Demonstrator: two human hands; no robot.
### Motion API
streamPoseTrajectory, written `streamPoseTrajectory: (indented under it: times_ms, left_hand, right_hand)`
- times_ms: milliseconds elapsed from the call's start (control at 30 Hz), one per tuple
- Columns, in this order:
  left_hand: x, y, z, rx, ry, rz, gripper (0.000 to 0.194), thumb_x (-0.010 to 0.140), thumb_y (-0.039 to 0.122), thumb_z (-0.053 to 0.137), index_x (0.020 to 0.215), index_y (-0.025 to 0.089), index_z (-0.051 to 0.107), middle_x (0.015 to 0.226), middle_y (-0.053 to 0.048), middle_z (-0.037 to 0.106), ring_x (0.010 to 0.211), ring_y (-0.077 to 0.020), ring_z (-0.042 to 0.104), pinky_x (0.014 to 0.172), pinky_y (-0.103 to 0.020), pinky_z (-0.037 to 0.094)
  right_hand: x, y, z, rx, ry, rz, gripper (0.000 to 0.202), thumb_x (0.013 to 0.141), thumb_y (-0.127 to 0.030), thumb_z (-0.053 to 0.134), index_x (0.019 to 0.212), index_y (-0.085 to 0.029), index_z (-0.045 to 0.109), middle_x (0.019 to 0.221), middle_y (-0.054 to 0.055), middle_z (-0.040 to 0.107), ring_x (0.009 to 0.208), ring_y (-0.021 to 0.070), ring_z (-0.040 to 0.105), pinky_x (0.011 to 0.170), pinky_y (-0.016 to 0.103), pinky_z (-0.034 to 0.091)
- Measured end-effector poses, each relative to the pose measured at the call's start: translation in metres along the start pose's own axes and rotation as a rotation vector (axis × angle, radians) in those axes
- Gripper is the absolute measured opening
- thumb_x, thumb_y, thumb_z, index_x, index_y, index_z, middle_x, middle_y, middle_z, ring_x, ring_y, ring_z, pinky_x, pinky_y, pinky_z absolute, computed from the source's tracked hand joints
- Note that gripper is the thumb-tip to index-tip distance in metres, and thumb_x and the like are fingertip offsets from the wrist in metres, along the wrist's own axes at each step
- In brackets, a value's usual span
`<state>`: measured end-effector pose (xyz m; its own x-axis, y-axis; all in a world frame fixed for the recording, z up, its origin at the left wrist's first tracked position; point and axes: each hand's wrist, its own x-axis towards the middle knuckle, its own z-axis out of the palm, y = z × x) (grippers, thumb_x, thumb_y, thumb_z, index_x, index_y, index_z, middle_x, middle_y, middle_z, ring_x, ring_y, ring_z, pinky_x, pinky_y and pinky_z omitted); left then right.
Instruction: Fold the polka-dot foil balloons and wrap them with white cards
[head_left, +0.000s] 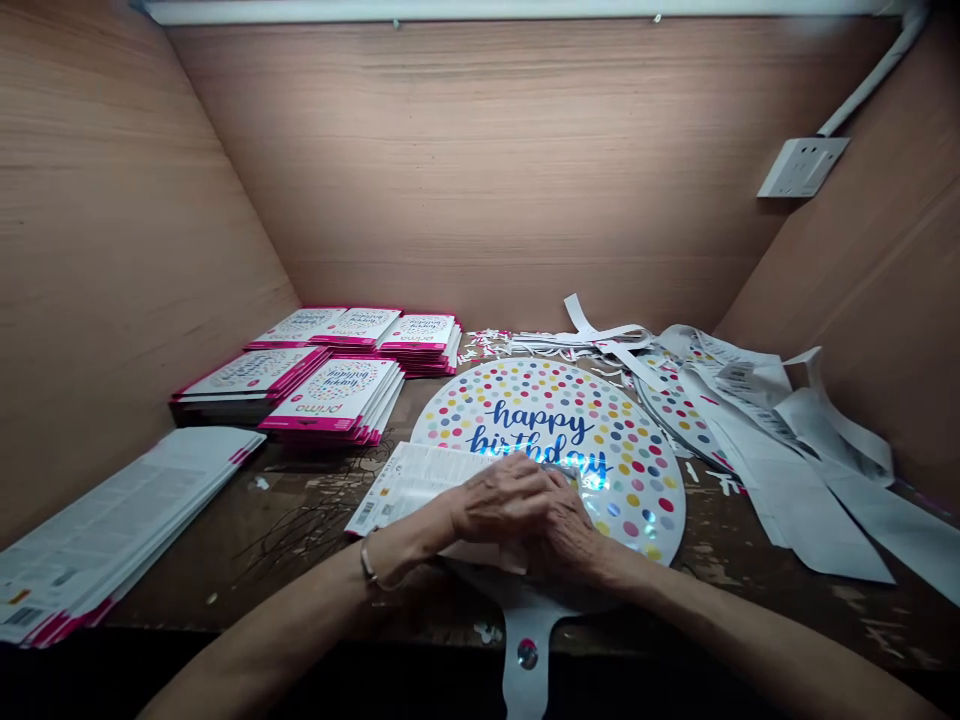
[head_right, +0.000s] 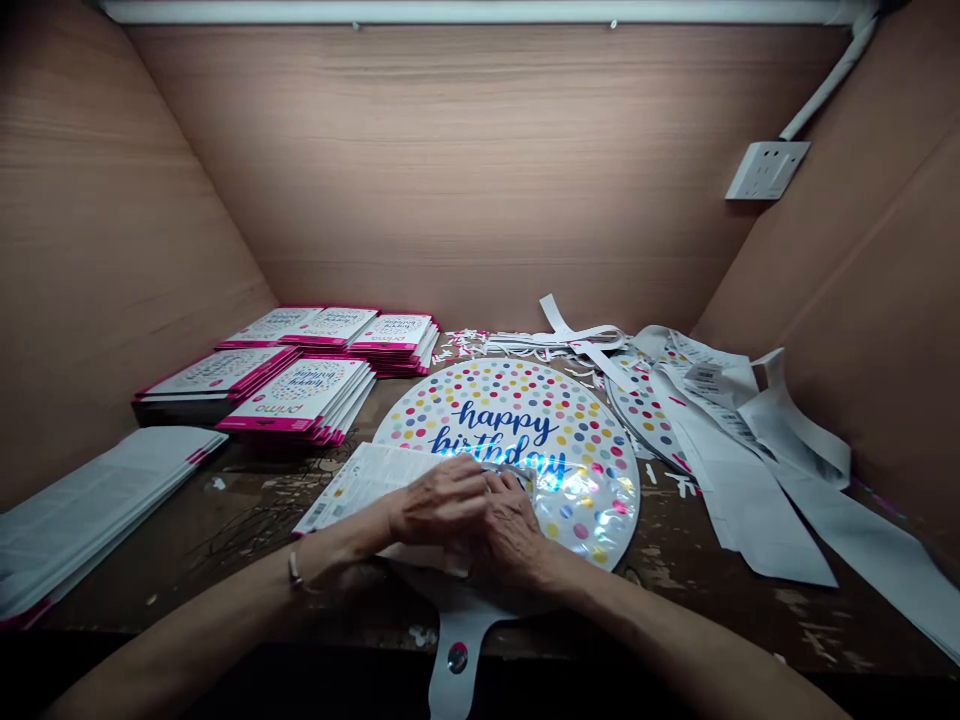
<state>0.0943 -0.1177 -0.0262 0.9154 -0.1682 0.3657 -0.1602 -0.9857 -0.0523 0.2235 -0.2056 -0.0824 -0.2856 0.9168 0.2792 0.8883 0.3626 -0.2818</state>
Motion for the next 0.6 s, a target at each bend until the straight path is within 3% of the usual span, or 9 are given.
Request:
streamPoseTrajectory:
  times_ms: [133,233,300,400,500,600]
  left_hand:
    - [-0.069,-0.011,-0.023,0.162,0.104,-0.680,0.034,0.092,0.034,0.035,0.082,0.014,0.062,0.088,-0.011,0.062,0.088,-0.0210,0.054,0.081,-0.037,0.044]
    - [-0.129,-0.006,-0.016,0.201,-0.106,-0.937,0.043,0.089,0.048,0.038,0.110,0.017,0.059,0.119,-0.013,0.055,0.114,-0.0308,0.044,0.093,-0.052,0.035]
    - [-0.153,0.000,-0.006,0.167,-0.253,-0.996,0.052,0.088,0.052,0.037,0.127,0.021,0.047,0.137,-0.012,0.040,0.128,-0.0343,0.029,0.098,-0.059,0.024]
    - [-0.160,0.003,0.002,0.092,-0.339,-0.990,0.056,0.089,0.053,0.032,0.136,0.022,0.034,0.145,-0.011,0.024,0.134,-0.0307,0.016,0.104,-0.057,0.013]
    - [-0.154,0.001,0.000,0.030,-0.343,-0.956,0.057,0.090,0.053,0.028,0.137,0.020,0.032,0.145,-0.012,0.022,0.134,-0.0276,0.017,0.106,-0.054,0.011]
    - [-0.152,0.000,-0.006,-0.034,-0.337,-0.946,0.058,0.090,0.054,0.025,0.137,0.020,0.033,0.145,-0.013,0.024,0.134,-0.0272,0.019,0.106,-0.053,0.011]
  right_hand:
    - [0.007,-0.017,-0.017,0.003,-0.051,0.017,0.023,0.089,-0.031,0.042,0.106,-0.029,0.058,0.116,0.002,0.056,0.099,0.0231,0.046,0.089,0.044,0.031]
    - [0.006,-0.015,-0.028,-0.002,-0.124,-0.055,0.027,0.090,-0.038,0.040,0.109,-0.029,0.056,0.122,0.004,0.053,0.103,0.0229,0.046,0.094,0.046,0.027]
    - [0.004,-0.012,-0.030,-0.006,-0.155,-0.126,0.030,0.092,-0.038,0.037,0.112,-0.027,0.055,0.125,0.006,0.051,0.109,0.0227,0.044,0.097,0.045,0.025]
    - [-0.001,-0.009,-0.028,0.029,-0.187,-0.202,0.034,0.093,-0.035,0.033,0.122,-0.025,0.048,0.131,0.007,0.045,0.120,0.0214,0.037,0.102,0.041,0.024]
    - [0.001,-0.012,-0.024,0.076,-0.211,-0.209,0.034,0.094,-0.032,0.033,0.125,-0.025,0.046,0.134,0.006,0.041,0.124,0.0197,0.034,0.105,0.039,0.022]
    - [0.015,-0.020,-0.014,0.092,-0.216,-0.204,0.030,0.093,-0.027,0.034,0.115,-0.025,0.055,0.130,0.005,0.046,0.122,0.0188,0.036,0.107,0.040,0.019]
